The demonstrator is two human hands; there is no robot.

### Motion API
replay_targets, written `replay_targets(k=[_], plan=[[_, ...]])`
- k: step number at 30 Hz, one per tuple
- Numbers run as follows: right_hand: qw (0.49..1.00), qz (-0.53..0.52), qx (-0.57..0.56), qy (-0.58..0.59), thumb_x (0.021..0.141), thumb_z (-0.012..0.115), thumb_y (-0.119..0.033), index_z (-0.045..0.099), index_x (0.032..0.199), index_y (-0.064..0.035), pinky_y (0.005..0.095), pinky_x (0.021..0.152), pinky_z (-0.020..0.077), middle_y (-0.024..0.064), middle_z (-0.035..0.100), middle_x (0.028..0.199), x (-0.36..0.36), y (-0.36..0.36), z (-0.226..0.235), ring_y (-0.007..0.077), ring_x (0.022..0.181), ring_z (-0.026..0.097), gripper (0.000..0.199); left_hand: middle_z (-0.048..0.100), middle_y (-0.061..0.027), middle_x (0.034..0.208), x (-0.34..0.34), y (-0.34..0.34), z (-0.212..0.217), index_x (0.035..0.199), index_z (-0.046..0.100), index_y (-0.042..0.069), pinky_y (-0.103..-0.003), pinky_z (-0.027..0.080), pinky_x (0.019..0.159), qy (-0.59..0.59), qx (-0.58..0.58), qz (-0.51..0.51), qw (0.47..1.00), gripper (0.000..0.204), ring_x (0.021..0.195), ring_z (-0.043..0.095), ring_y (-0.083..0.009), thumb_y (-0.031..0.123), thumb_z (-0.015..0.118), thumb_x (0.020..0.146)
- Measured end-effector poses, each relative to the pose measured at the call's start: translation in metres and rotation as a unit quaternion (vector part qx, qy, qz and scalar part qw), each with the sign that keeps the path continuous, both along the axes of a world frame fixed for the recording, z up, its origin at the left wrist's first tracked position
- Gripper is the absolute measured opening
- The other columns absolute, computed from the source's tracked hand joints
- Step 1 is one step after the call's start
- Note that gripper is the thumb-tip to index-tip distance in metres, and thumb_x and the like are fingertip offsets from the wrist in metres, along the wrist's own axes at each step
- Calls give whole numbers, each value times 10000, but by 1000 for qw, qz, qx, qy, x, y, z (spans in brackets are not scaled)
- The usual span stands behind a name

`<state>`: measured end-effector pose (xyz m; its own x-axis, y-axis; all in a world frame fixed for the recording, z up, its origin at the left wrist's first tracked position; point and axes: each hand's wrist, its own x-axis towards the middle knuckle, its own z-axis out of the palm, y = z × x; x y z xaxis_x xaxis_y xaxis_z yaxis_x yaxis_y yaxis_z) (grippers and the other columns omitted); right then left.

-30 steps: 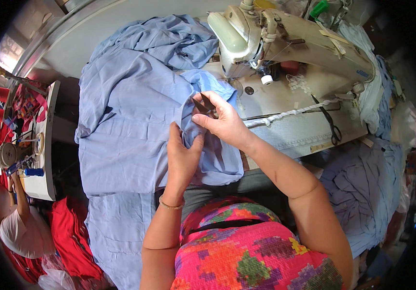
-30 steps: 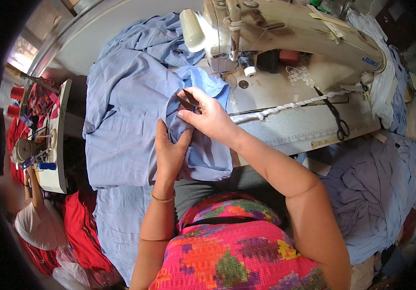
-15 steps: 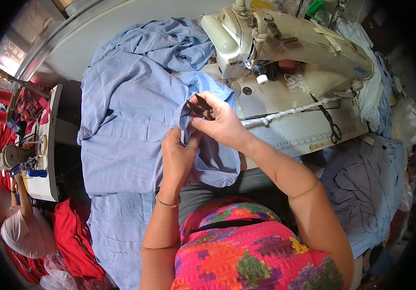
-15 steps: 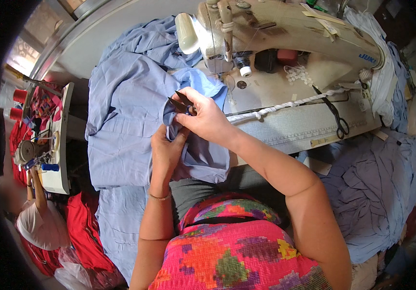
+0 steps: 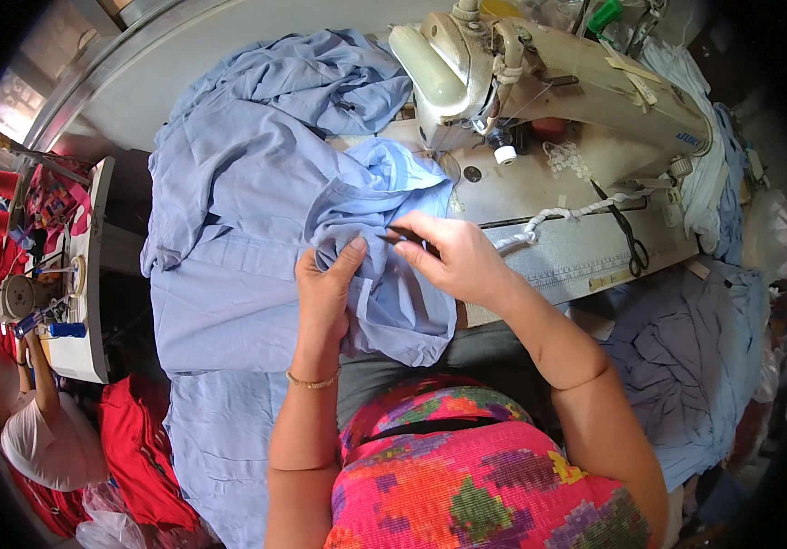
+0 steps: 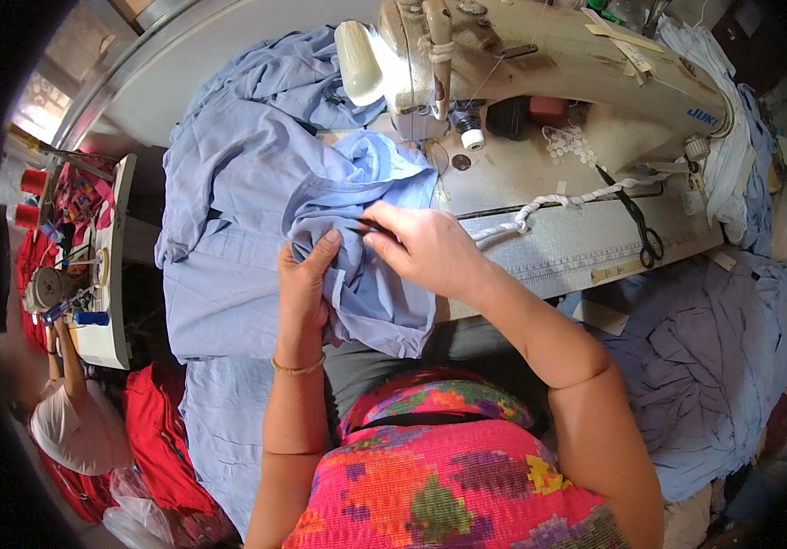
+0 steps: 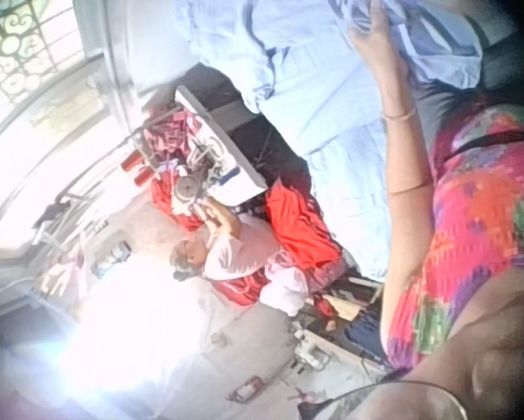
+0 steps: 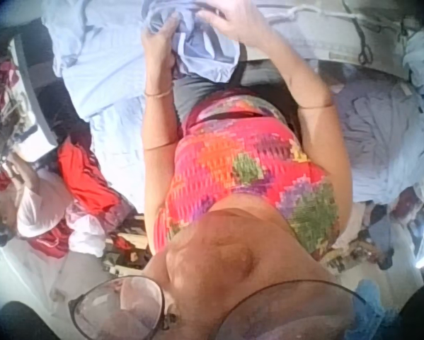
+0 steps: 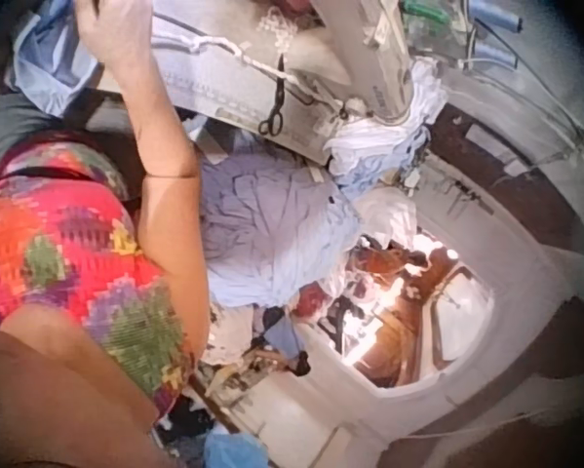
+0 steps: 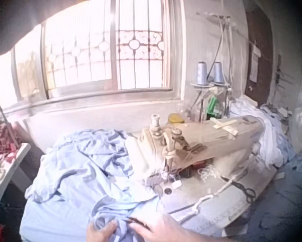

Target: The person uses thread nippers to trim loose threads from the seams, collar, and button placket of a blue shirt, turning the shirt over to access different areas.

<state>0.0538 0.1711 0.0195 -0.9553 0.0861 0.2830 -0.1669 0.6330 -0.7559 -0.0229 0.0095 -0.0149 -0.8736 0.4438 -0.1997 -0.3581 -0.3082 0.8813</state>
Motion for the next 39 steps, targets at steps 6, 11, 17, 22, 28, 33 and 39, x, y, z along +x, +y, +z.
replay_targets(k=[6,11,17,22,28,33,39], plan=[[993,-24,118,8,824,615,-188,592,972,-55,428,625,479,157,637,786,12,-9,-1,345,708,615,200,656,-25,867,3,0,-3,931,665,17,-219,459,678,24,-17,22,999,131,753,585,-84,48,682,806],[990,-32,136,8,827,608,-190,593,972,-59,429,618,479,157,638,788,11,-10,-2,342,702,616,196,656,-12,869,4,0,-1,935,675,20,-209,447,686,48,-30,19,998,134,761,574,-73,46,685,804],[988,-35,150,-13,836,583,-188,592,974,-61,437,634,489,155,639,804,12,-12,3,337,714,619,188,651,-1,866,5,1,-4,938,680,27,-201,435,685,60,-35,28,997,132,758,560,-63,46,682,808],[987,-35,157,-20,835,581,-184,592,978,-59,435,644,491,151,641,815,13,-12,6,335,720,621,191,648,9,861,6,2,-4,932,682,32,-196,430,677,68,-44,32,996,123,754,551,-55,45,681,809],[984,-40,172,-9,831,580,-180,588,968,-61,431,647,487,147,636,799,13,-14,5,334,705,617,182,647,11,860,6,1,-4,931,679,31,-196,429,670,77,-48,37,995,120,749,549,-53,42,680,811],[983,-53,178,1,830,583,-178,574,951,-63,436,623,477,145,630,767,13,-16,-1,339,677,607,167,647,3,856,7,2,-1,930,674,28,-203,437,668,73,-51,33,995,120,751,554,-59,40,679,810],[984,-59,166,12,834,582,-174,568,946,-63,433,608,472,151,625,732,13,-18,-2,342,660,602,158,642,1,848,6,1,-2,931,671,24,-207,444,665,72,-49,33,996,128,747,560,-66,40,683,805]])
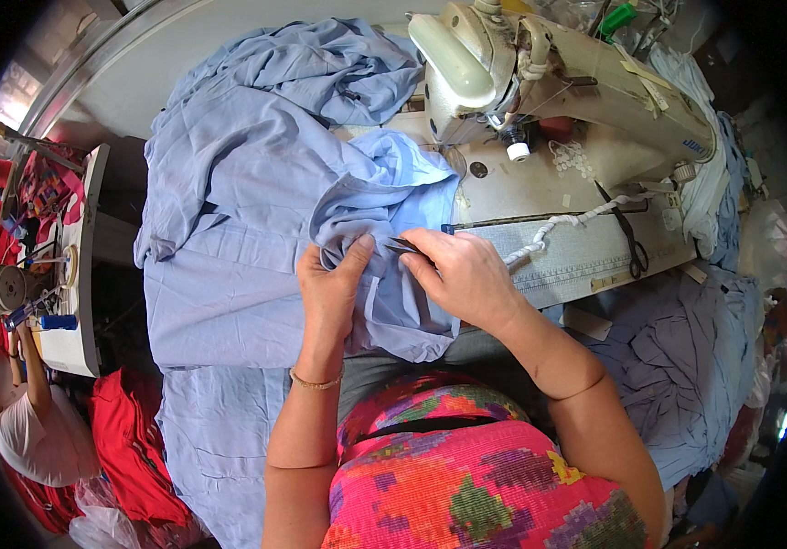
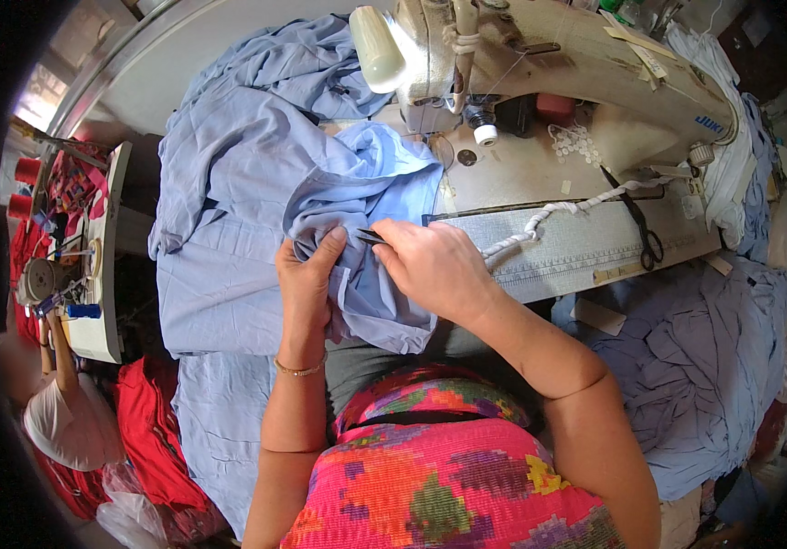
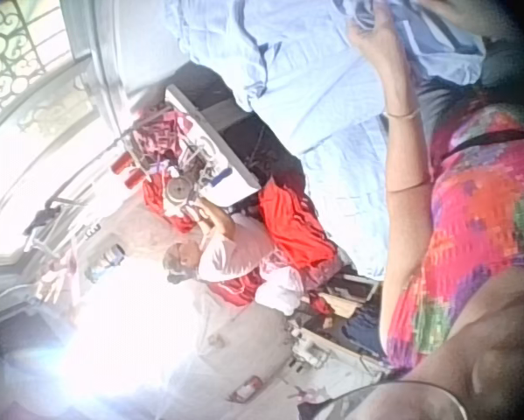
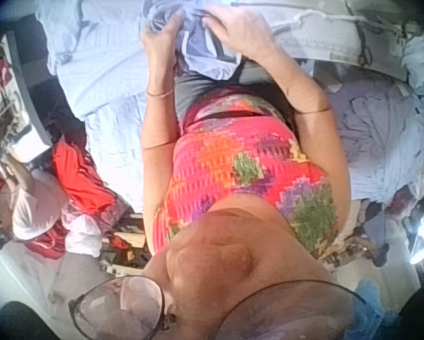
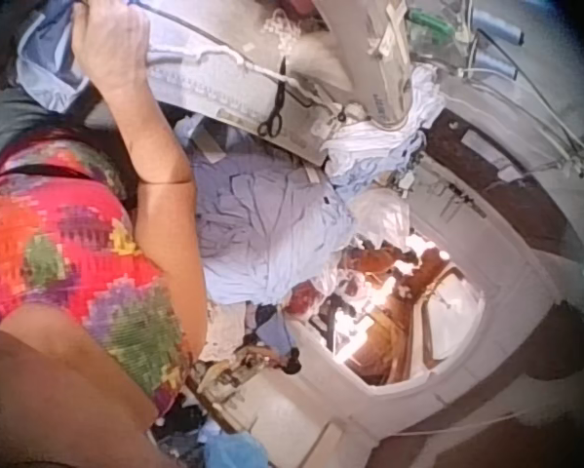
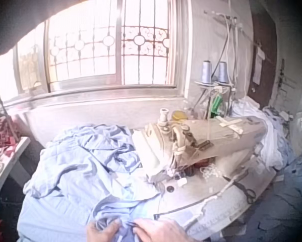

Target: The person uses thread nippers to trim loose threads from the seams, collar, and button placket of a blue shirt, turning the shirt over to access different areas.

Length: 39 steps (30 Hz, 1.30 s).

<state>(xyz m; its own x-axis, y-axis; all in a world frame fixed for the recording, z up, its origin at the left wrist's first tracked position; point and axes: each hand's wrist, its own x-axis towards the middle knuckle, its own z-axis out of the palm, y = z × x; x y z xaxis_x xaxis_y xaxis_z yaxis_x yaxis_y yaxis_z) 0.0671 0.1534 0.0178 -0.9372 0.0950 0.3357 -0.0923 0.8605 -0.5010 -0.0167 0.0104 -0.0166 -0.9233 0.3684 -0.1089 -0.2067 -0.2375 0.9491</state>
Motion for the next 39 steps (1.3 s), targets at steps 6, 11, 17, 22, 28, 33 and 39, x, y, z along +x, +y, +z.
replay_targets(k=[6,11,17,22,28,33,39], plan=[[1000,4,3,-3,837,580,-173,564,950,-60,433,602,471,153,624,726,0,0,1,342,658,602,160,639,2,846,0,0,0,932,667,24,-207,443,662,-6,-1,0,1000,132,741,558,-66,43,687,803],[1000,-1,7,0,835,584,-173,563,954,-61,433,599,471,148,623,721,1,-1,-1,340,655,602,165,643,-1,851,1,0,0,931,665,25,-206,443,665,3,-1,0,1000,132,744,557,-64,41,688,802],[1000,-13,17,13,819,599,-161,567,950,-63,415,588,475,133,625,727,0,-4,-1,335,635,595,166,649,-3,863,1,0,-1,931,670,27,-208,446,677,10,-6,-1,1000,128,753,564,-66,29,681,803],[997,-8,69,37,808,603,-148,572,945,-73,387,578,481,104,621,729,0,-5,-4,310,604,592,159,654,-9,876,1,1,0,938,670,29,-214,452,695,21,-12,-3,1000,136,770,571,-67,19,677,802],[996,4,75,41,806,604,-143,560,925,-69,376,568,478,104,613,716,0,-4,-3,309,597,589,147,654,-8,883,2,1,1,947,666,24,-216,451,703,35,-23,3,999,147,777,569,-68,22,679,801],[997,-4,68,34,810,603,-152,542,914,-71,379,564,474,105,605,704,1,-5,-1,310,600,590,145,653,-9,886,2,1,0,943,663,22,-217,449,705,36,-27,4,999,144,776,567,-71,30,682,801],[996,-3,84,13,813,600,-157,535,912,-71,382,558,470,104,602,700,3,-5,0,312,598,587,146,651,-16,888,3,1,0,945,655,15,-222,450,709,45,-24,5,999,143,781,567,-77,41,680,807]])
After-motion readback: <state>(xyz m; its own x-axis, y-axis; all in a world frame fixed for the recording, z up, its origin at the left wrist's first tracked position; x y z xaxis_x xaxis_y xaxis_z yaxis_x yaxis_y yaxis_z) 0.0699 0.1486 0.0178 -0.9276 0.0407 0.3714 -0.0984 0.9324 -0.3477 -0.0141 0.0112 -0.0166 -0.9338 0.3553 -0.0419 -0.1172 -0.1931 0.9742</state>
